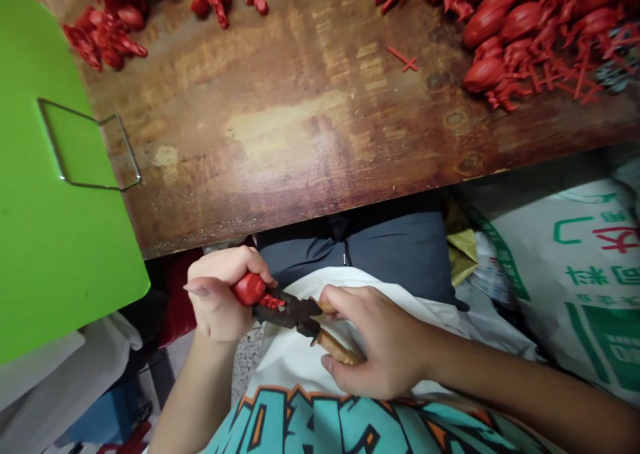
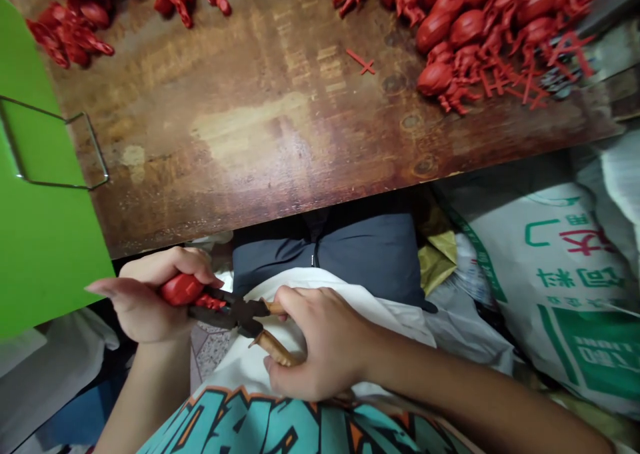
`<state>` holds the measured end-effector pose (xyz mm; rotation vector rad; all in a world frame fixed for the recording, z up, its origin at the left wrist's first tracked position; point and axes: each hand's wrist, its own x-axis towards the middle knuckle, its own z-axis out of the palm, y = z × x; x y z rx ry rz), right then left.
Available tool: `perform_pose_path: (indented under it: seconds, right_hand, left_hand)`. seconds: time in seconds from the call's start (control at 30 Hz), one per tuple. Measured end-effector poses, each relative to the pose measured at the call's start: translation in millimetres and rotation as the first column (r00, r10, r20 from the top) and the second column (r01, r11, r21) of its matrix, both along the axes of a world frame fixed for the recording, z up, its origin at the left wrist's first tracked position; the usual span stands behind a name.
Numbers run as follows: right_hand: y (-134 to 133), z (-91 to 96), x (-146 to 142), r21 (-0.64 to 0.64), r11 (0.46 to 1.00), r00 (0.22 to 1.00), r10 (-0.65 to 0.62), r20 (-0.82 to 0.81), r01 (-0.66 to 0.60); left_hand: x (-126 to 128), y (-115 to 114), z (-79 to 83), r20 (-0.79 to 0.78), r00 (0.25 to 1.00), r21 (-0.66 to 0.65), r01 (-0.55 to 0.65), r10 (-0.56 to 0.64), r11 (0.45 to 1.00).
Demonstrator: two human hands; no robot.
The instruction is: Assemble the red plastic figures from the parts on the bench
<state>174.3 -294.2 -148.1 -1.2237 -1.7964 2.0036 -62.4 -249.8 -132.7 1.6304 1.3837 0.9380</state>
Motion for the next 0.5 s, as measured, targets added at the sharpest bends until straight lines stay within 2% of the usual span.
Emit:
perform_pose_path:
  seconds: [0.17,0.3,0.4,0.5]
  right_hand:
    - [3,-4.5,2,-0.011,1.000,1.000,0.020,-0.020,-0.020]
    - [8,-7.6,4,0.016,0.999,0.994,0.052,-0.092,-0.050]
    - [13,0.8,7,0.038,0.998,0.980,0.052,-0.190,-0.046]
    - [20,18.3,10,0.044,0.998,0.980,0.047,-0.194,-0.040]
  left_hand:
    - [3,1,3.8,-0.027,0.998,-0.087,-0.060,0.057,0.994]
    - [5,5,6.1,-0.006,0.995,-0.063,-0.103,0.103,0.993]
    - [10,8,16.4,0.125,0.973,-0.054,-0.187,0.192,0.981]
    - [13,14,32.9,0.196,0.942,0.011,-0.281,0.274,0.960]
